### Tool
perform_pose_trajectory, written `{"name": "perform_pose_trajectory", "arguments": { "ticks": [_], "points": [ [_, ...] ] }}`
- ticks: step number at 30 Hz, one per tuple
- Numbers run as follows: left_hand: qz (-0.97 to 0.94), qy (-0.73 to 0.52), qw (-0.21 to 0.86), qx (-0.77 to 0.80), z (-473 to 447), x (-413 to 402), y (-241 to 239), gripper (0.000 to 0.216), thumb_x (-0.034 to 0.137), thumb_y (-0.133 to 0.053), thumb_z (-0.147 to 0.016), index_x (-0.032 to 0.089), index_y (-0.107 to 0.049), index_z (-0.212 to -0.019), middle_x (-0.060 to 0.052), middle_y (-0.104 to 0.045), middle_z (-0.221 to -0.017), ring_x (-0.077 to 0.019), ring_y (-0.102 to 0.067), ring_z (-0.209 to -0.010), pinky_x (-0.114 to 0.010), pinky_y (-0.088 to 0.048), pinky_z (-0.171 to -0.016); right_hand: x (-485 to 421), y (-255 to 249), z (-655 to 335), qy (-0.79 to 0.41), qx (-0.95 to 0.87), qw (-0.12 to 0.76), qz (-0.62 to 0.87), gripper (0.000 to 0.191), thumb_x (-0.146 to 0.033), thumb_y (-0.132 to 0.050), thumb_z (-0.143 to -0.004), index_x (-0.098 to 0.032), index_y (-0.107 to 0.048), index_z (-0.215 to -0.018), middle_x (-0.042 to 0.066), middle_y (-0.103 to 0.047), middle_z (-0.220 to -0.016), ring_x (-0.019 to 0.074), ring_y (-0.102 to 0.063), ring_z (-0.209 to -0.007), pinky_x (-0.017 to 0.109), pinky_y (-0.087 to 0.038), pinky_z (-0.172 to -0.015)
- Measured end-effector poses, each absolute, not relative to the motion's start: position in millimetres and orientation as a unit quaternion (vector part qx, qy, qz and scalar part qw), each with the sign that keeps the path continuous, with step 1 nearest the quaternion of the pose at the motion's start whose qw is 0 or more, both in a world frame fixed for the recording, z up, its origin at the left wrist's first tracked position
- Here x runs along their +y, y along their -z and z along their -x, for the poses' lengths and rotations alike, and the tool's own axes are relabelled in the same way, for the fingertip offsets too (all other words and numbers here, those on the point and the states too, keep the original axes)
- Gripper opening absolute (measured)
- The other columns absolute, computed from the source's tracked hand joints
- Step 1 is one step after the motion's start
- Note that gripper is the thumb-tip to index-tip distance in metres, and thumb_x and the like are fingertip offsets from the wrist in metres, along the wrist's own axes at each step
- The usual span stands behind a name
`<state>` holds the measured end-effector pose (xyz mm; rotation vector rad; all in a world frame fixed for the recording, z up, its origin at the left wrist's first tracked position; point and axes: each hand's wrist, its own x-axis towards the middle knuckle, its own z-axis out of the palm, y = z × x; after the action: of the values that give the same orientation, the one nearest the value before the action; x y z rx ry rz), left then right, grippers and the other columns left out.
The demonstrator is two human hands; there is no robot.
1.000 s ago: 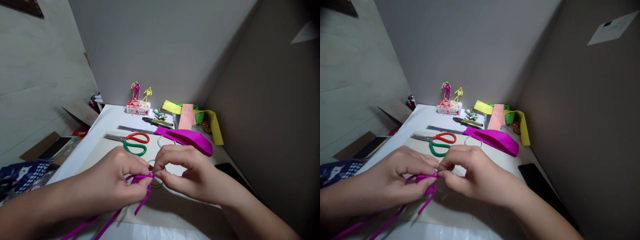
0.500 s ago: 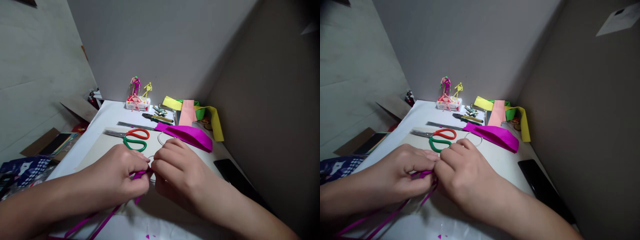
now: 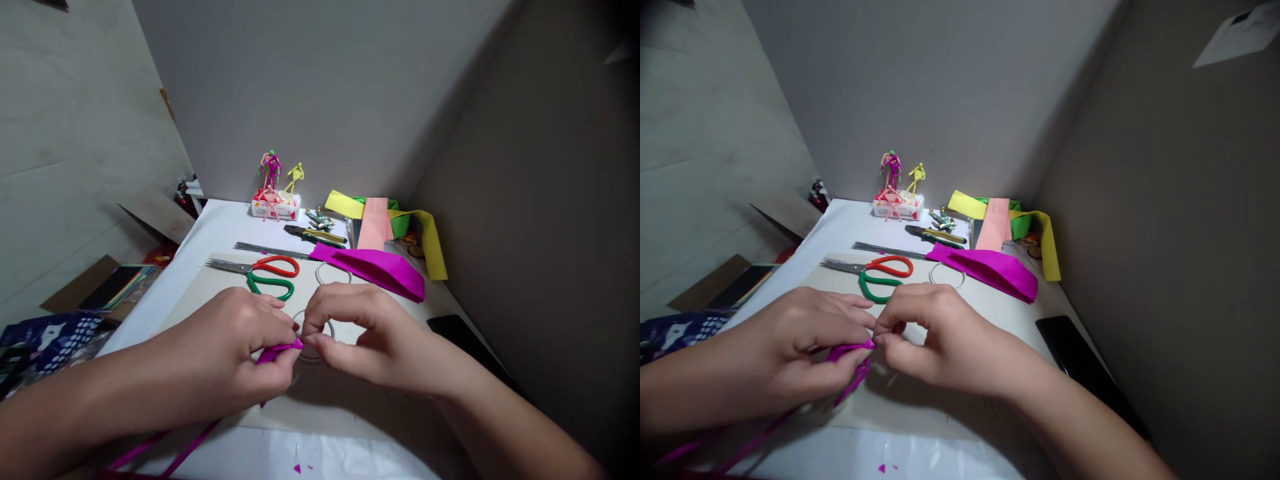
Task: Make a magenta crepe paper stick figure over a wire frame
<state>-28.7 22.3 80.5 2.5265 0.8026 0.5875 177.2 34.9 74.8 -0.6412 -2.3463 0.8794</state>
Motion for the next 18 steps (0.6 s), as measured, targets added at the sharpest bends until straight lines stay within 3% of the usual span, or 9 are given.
{"name": "perform_pose_trajectory", "arguments": {
  "ticks": [5, 13, 18],
  "points": [
    [-0.908, -0.182, 0.214, 0.311, 30.2, 18.8, -79.7, 0.025, 0.007, -0.049, -0.075, 0.018, -0.048, -0.053, 0.005, -0.048, -0.048, -0.0094, -0.044, -0.049, -0.024, -0.036, -0.058, 32.0, -80.0, -180.7, -0.271, -0.902, 0.258, 0.215, 0.011, -0.01, -0.055, -0.087, -0.01, -0.065, -0.088, 0.005, -0.064, -0.081, 0.0122, -0.055, -0.076, 0.026, -0.043, -0.074],
    [-0.901, -0.142, 0.214, 0.35, 33.7, 21.8, -70.8, 0.023, 0.007, -0.049, -0.072, 0.017, -0.04, -0.054, 0.004, -0.045, -0.052, -0.0082, -0.04, -0.05, -0.025, -0.026, -0.05, 17.3, -81.0, -164.8, 0.001, -0.943, 0.238, 0.231, 0.028, -0.007, -0.041, -0.089, -0.01, -0.063, -0.073, 0.007, -0.058, -0.071, 0.015, -0.043, -0.064, 0.038, -0.039, -0.075],
    [-0.905, -0.133, 0.229, 0.332, 35.3, 20.4, -74.3, 0.025, 0.01, -0.05, -0.078, 0.017, -0.041, -0.055, 0.005, -0.044, -0.052, -0.008, -0.041, -0.05, -0.025, -0.027, -0.05, 23.0, -78.7, -166.2, -0.127, -0.927, 0.265, 0.232, 0.011, -0.013, -0.052, -0.083, -0.013, -0.061, -0.077, 0.005, -0.06, -0.074, 0.0154, -0.049, -0.068, 0.031, -0.04, -0.071]
  ]
}}
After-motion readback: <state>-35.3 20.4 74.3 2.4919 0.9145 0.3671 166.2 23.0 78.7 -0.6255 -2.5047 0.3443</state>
